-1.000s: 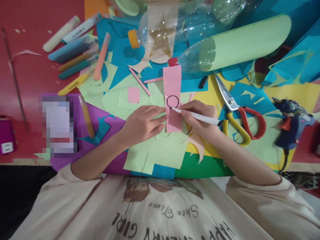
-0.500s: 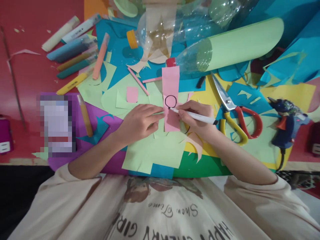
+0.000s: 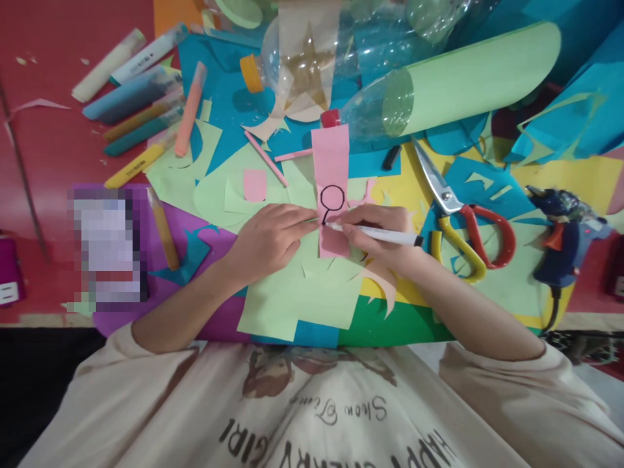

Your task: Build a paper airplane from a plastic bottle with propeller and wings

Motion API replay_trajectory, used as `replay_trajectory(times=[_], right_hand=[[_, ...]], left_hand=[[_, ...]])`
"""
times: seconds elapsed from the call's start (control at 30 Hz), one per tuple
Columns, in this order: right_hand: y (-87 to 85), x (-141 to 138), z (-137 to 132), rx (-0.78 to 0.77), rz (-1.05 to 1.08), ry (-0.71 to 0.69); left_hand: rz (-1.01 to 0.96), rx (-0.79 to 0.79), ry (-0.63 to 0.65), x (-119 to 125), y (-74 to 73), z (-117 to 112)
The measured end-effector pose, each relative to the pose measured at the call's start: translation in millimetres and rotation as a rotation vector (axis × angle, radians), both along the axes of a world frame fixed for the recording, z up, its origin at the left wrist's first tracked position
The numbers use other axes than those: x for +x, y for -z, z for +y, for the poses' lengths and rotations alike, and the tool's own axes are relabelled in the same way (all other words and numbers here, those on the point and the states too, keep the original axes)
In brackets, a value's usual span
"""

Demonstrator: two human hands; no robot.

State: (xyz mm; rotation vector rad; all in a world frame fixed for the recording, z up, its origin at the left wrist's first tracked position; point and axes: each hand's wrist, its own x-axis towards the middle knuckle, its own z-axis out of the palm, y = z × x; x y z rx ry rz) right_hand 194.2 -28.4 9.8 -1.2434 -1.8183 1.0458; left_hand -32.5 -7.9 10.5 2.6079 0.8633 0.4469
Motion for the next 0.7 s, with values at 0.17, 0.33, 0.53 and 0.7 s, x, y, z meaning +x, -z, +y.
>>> replay_trajectory(times=[0.17,0.33,0.53,0.7], right_hand=[[-1.5,1.4,0.0,-0.03,-0.016,-0.019],[-3.3,3.5,1.4,-0.057,0.013,-0.073],[-6.1,2.1,1.9,-0.08,0.034,-0.085],[-10.3,0.9,2.4,-0.132,0.061,-0.126]], left_hand=[[0.021,-0.004,0.006,0.4,-1.1,0.8],[0.042,-0.041,0.003,-0.1,-0.7,0.5],[0.046,-0.018,0.003,-0.2,-0.2,-0.3],[0.051,-0.022,0.005,0.3,-1.2,-0.3]])
